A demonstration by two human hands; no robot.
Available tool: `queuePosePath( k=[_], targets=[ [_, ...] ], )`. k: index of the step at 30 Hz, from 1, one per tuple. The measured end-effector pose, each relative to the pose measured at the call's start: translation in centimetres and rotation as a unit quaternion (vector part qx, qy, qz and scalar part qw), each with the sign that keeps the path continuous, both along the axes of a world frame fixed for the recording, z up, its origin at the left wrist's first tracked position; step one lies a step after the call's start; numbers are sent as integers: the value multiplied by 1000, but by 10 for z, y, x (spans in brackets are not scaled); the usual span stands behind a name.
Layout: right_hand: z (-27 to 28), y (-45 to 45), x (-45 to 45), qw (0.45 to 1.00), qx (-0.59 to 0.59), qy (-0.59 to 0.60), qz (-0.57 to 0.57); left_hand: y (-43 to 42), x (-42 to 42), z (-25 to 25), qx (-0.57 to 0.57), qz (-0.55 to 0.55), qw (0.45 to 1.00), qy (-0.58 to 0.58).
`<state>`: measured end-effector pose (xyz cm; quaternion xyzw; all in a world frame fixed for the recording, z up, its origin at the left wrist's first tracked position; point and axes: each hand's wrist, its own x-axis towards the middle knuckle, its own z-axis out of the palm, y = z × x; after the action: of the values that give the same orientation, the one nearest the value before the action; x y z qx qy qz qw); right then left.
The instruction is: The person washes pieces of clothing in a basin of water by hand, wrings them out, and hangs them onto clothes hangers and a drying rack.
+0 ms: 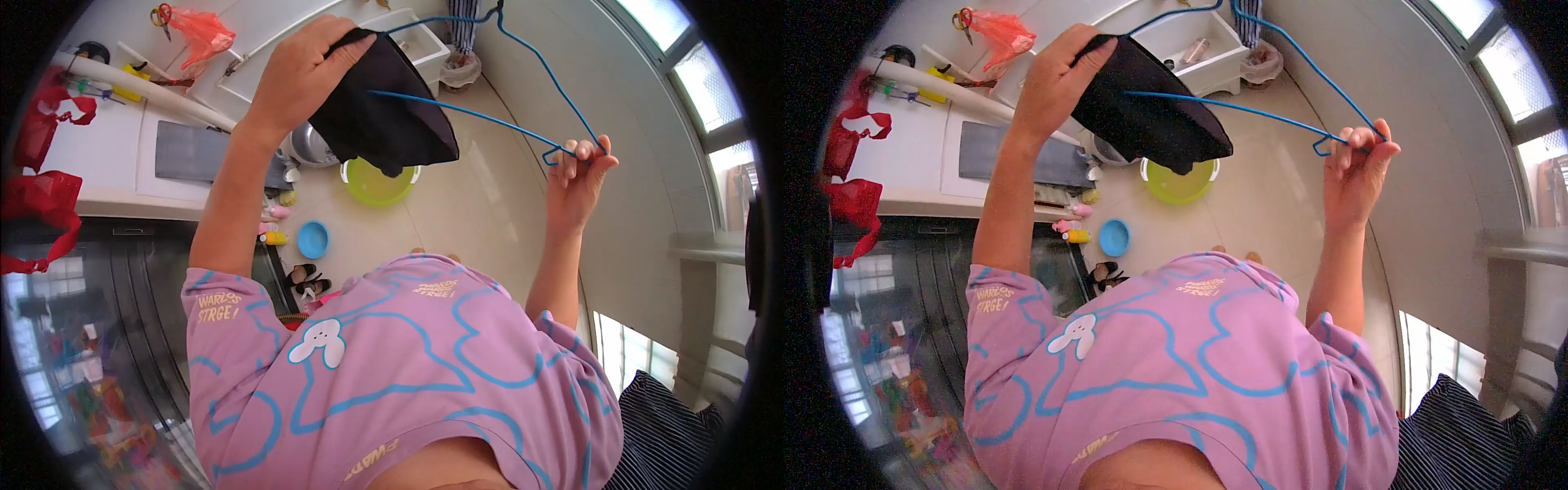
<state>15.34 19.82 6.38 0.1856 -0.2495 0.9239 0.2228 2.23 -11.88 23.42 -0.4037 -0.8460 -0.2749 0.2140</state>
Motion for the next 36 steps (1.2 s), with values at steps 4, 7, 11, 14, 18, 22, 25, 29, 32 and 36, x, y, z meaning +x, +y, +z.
queuePosePath(
  k=[4,7,11,14,18,22,25,29,32,36],
  targets=[
    [14,-11,-3,981,61,-125,-132,16,9,10,29,84,995,35],
    [-10,-27,4,951,197,-235,-52,25,17,30,39,154,987,-8],
    [36,-79,-1,924,382,10,-21,27,23,32,55,111,991,-56],
    [72,-98,-29,826,541,118,-109,17,23,23,15,89,993,-75],
    [80,-124,-47,841,528,102,-52,2,22,16,23,38,998,-45],
    [87,-133,-34,776,509,282,-243,-16,18,13,137,45,984,-106],
    [64,-144,-39,764,533,182,-315,-22,20,15,199,46,964,-172],
    [62,-156,-38,835,532,38,-135,-22,34,19,179,81,973,-120],
    [82,-169,-32,789,577,76,-197,-28,41,27,166,98,978,-85],
    [96,-175,-24,692,609,158,-354,-41,48,31,216,104,959,-155]
  ],
)
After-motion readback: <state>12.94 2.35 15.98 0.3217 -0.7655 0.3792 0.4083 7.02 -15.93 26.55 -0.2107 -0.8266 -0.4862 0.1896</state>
